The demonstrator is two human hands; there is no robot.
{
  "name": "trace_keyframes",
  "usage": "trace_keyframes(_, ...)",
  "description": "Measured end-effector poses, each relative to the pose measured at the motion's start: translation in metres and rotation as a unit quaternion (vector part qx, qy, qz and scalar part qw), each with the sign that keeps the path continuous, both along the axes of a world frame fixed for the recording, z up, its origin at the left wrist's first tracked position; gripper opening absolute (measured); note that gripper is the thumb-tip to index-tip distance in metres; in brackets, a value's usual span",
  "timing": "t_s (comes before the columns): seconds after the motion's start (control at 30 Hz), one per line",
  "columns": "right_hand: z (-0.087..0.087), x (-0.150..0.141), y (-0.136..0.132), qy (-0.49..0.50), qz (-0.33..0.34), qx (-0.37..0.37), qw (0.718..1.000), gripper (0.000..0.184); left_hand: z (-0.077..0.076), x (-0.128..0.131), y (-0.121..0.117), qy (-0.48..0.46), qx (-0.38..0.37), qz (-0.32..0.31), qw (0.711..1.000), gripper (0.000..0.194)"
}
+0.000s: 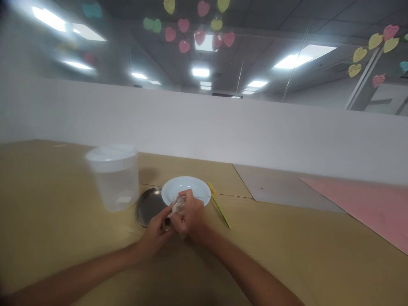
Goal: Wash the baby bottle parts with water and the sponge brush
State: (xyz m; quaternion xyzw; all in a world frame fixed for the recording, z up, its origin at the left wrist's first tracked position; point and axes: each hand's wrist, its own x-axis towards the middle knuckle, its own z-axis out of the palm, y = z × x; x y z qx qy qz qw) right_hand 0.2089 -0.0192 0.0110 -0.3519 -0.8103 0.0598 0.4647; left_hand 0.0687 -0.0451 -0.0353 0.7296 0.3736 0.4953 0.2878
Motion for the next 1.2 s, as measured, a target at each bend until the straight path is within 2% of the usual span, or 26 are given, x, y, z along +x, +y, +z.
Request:
trace_keyframes(0.3,-0.004,0.0,0.006,0.024,0.036,0.027,0.999,0.038,-0.004,0.0,0.004,0.003,-0.015,0.011,1.0,0.058)
trace_keyframes(0.6,0.014,-0.001,0.005,0.009,0.064,0.021,0.998,0.028,0.006,0.001,-0.002,0.019,-0.009,0.012,1.0,0.053)
trace_keyframes(0.73,0.021,-0.001,0.006,0.0,0.075,-0.004,0.997,0.022,0.01,0.001,-0.004,0.036,-0.004,0.0,0.999,0.052)
trace_keyframes(0.93,0.026,-0.002,0.004,-0.011,0.072,-0.005,0.997,0.022,0.007,0.0,-0.002,0.058,-0.014,0.01,0.998,0.061)
trace_keyframes(1.07,0.035,0.002,0.003,0.07,0.048,-0.001,0.996,0.029,0.0,0.0,0.001,0.033,0.006,0.018,0.999,0.071)
trace_keyframes(1.2,0.044,0.012,0.022,0.194,-0.045,-0.048,0.979,0.029,0.0,0.0,0.001,0.025,-0.002,0.017,1.0,0.072)
